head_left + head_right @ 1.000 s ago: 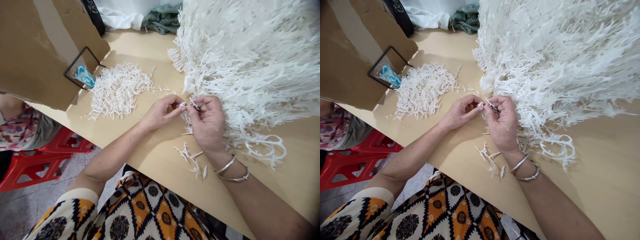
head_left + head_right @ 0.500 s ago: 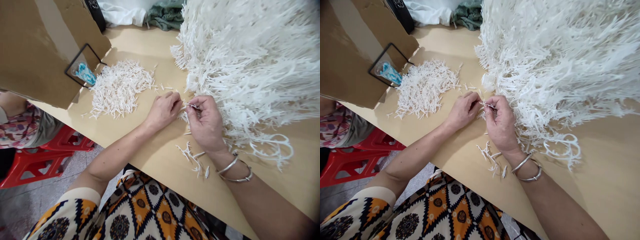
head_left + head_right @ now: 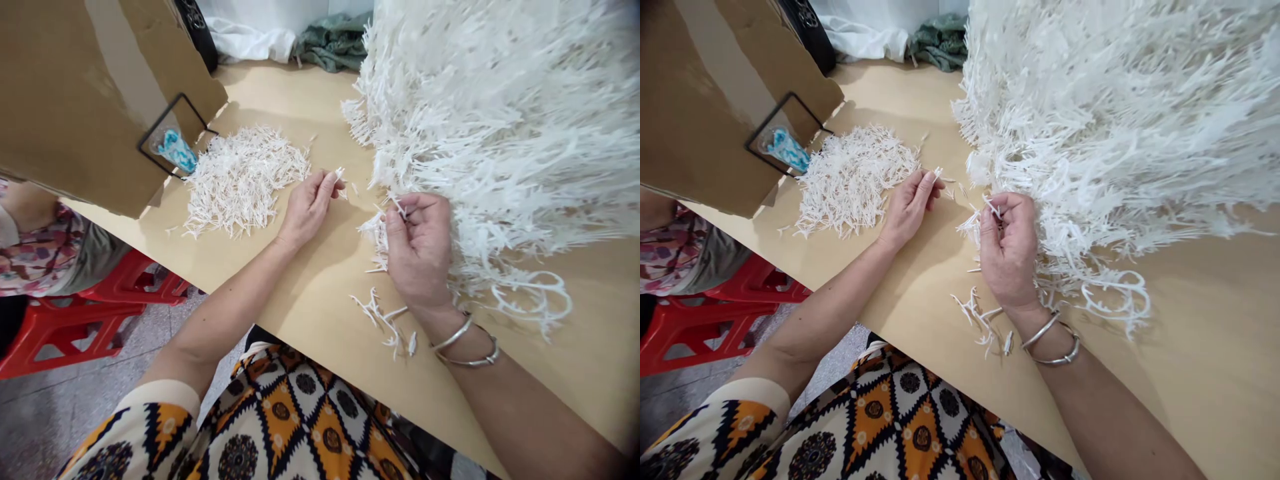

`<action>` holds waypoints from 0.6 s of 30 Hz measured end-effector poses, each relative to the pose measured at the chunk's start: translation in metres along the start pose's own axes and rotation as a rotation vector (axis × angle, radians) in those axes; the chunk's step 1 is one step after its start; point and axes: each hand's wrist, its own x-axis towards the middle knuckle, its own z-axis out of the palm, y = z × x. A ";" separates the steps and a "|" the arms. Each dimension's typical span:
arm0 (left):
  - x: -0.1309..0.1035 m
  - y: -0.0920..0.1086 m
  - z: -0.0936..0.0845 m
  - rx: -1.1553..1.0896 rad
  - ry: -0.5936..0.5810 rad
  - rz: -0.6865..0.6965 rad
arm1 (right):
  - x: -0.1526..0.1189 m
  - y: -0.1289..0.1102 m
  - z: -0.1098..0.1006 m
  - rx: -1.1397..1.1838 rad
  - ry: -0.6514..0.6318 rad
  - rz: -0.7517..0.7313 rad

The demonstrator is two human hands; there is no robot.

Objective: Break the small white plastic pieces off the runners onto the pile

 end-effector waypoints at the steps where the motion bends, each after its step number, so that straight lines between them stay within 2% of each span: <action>1: 0.001 -0.001 -0.001 -0.012 0.024 -0.015 | 0.001 0.001 0.000 -0.007 0.000 -0.004; 3: 0.004 -0.006 -0.004 0.020 0.152 -0.023 | 0.002 0.003 -0.001 -0.011 -0.001 -0.003; 6: 0.009 -0.015 -0.009 0.165 0.423 -0.007 | 0.002 0.005 -0.001 0.037 0.007 0.036; 7: 0.009 -0.015 -0.011 0.232 0.479 0.012 | 0.002 0.005 -0.001 0.055 0.011 0.048; 9: 0.005 -0.010 -0.012 0.363 0.508 0.062 | 0.003 0.005 0.000 0.079 0.018 0.062; 11: -0.002 0.002 -0.009 0.438 0.426 0.102 | 0.003 0.003 0.000 0.087 0.018 0.065; 16: -0.016 0.031 0.004 0.399 -0.020 0.193 | 0.005 -0.001 0.000 0.068 0.000 0.070; 18: -0.017 0.033 0.008 0.372 -0.116 0.209 | 0.005 -0.002 0.000 0.067 -0.001 0.056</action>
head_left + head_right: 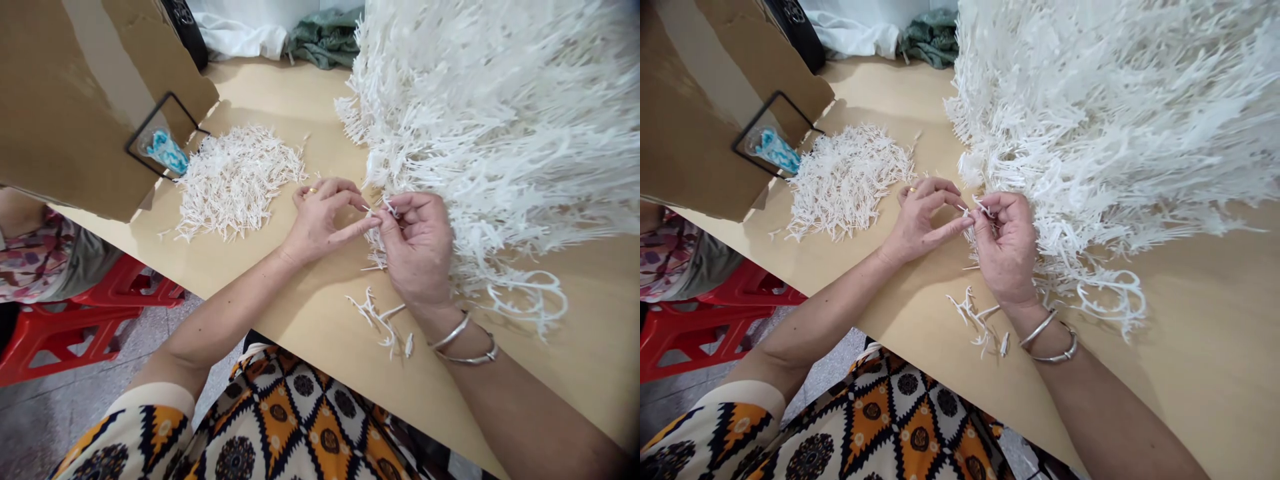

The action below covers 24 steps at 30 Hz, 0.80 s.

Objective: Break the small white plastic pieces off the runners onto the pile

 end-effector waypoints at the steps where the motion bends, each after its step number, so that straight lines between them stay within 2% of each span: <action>1: 0.001 0.000 0.001 -0.006 -0.018 0.006 | 0.000 0.000 0.000 0.001 -0.002 -0.007; 7: 0.005 -0.005 -0.002 0.041 -0.134 -0.035 | -0.002 0.002 -0.001 -0.048 -0.017 -0.013; 10: 0.004 -0.003 -0.001 0.064 -0.142 -0.078 | -0.002 0.003 -0.001 -0.081 -0.054 -0.013; 16: 0.008 0.004 0.007 0.231 -0.020 -0.200 | -0.001 -0.002 0.000 -0.091 -0.119 -0.011; 21: 0.019 -0.021 -0.004 0.327 0.169 -0.481 | -0.012 -0.016 0.002 -0.099 -0.181 -0.015; 24: 0.017 -0.034 -0.008 0.318 0.267 -0.483 | -0.015 -0.017 0.002 -0.076 -0.139 -0.012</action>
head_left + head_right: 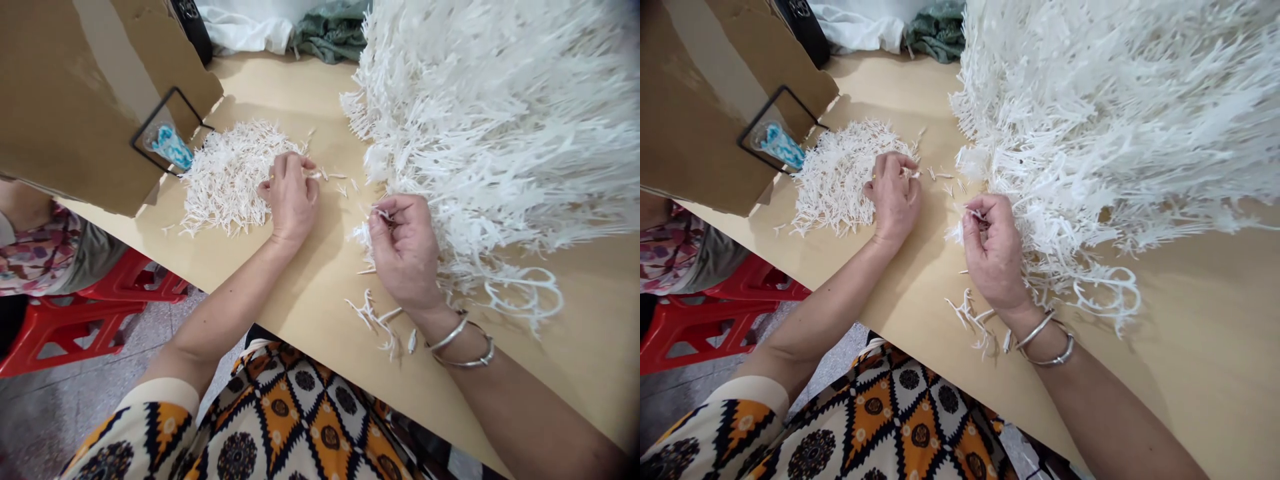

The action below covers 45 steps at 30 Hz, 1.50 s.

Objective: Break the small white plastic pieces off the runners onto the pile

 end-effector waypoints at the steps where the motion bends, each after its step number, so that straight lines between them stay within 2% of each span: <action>1: -0.001 -0.002 0.001 -0.015 0.024 0.017 | 0.001 0.001 -0.001 0.019 0.026 0.015; 4: -0.008 -0.001 0.000 -0.078 0.027 0.104 | 0.007 0.006 -0.005 0.144 0.072 0.052; 11: -0.028 0.021 -0.019 -0.277 -0.336 0.544 | 0.019 0.012 -0.009 0.482 0.035 0.126; 15: -0.032 0.024 -0.016 -0.239 -0.413 0.626 | 0.019 0.008 -0.009 0.526 0.024 0.172; 19: -0.031 0.021 -0.006 -0.168 -0.376 0.621 | 0.019 0.006 -0.008 0.577 0.005 0.194; 24: -0.031 0.022 0.001 -0.189 -0.334 0.575 | 0.017 0.013 -0.005 0.527 -0.015 0.100; 28: -0.029 0.023 -0.003 -0.245 -0.360 0.535 | 0.016 0.015 -0.007 0.301 -0.029 0.043; 32: -0.022 0.021 -0.010 -0.348 -0.375 0.465 | 0.017 0.017 -0.008 0.056 0.020 0.011; 37: -0.020 0.019 -0.011 -0.291 -0.363 0.404 | 0.017 0.023 -0.007 0.005 0.051 0.003; 42: -0.025 0.025 -0.004 -0.211 -0.336 0.365 | 0.017 0.019 -0.004 -0.134 0.036 0.019; 45: -0.019 0.021 0.003 -0.137 -0.248 0.355 | 0.015 0.012 -0.004 -0.175 0.067 0.037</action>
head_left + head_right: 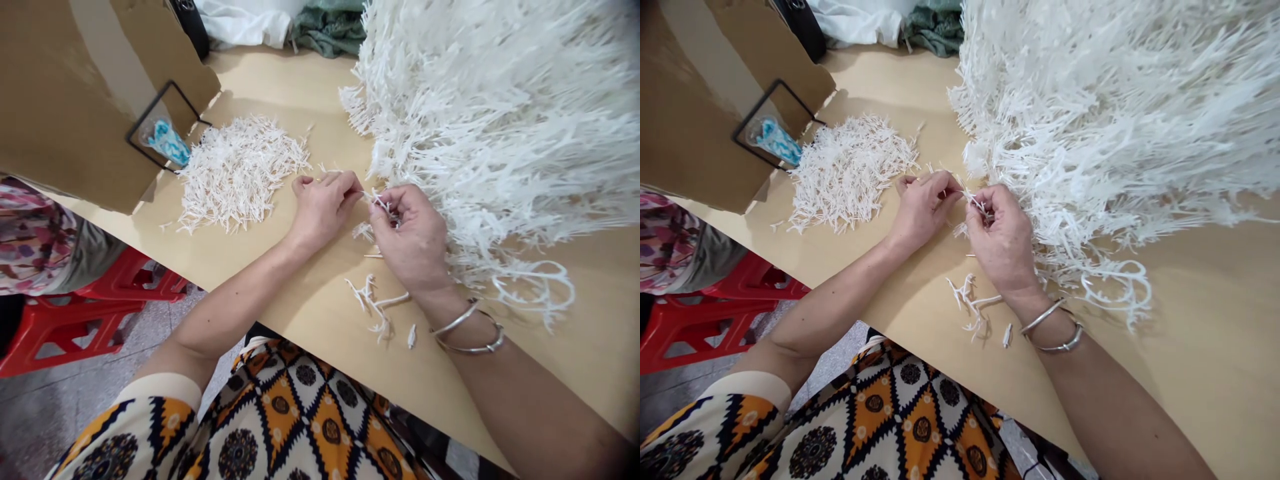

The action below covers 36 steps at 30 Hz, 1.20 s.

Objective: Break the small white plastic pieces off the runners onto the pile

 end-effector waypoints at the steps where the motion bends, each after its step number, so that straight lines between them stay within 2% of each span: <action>1: 0.003 -0.005 0.000 0.025 0.040 -0.044 | -0.001 -0.002 -0.001 -0.002 0.007 0.010; 4: 0.011 -0.023 -0.005 -0.014 0.143 -0.253 | -0.005 -0.004 -0.004 0.016 0.024 0.025; 5: 0.012 -0.026 -0.007 -0.054 0.162 -0.286 | -0.005 -0.002 -0.005 0.031 0.026 0.022; 7: 0.012 -0.028 -0.011 -0.136 0.174 -0.263 | -0.005 0.002 -0.005 0.081 0.041 0.021; 10: 0.006 -0.021 -0.012 -0.211 0.110 -0.172 | -0.002 0.010 -0.003 0.182 0.052 0.053; 13: 0.003 -0.014 -0.011 -0.219 0.054 -0.135 | 0.000 0.013 -0.001 0.268 0.053 0.083; 16: 0.003 -0.017 -0.010 -0.162 0.073 -0.128 | 0.001 0.011 0.000 0.273 0.040 0.089; 22: 0.005 -0.028 -0.017 0.112 0.382 -0.261 | 0.002 0.009 0.000 0.261 0.051 0.092; 24: 0.002 -0.022 -0.020 0.131 0.322 -0.176 | 0.001 0.010 0.000 0.249 0.045 0.087; 27: -0.005 -0.006 -0.021 0.094 0.072 0.064 | 0.000 0.012 0.000 0.190 0.028 0.052; 29: -0.008 0.001 -0.018 0.080 -0.038 0.160 | -0.001 0.013 0.000 0.159 0.019 0.034; 36: -0.007 -0.003 -0.015 0.004 -0.134 0.166 | -0.002 0.015 0.001 0.156 -0.009 0.011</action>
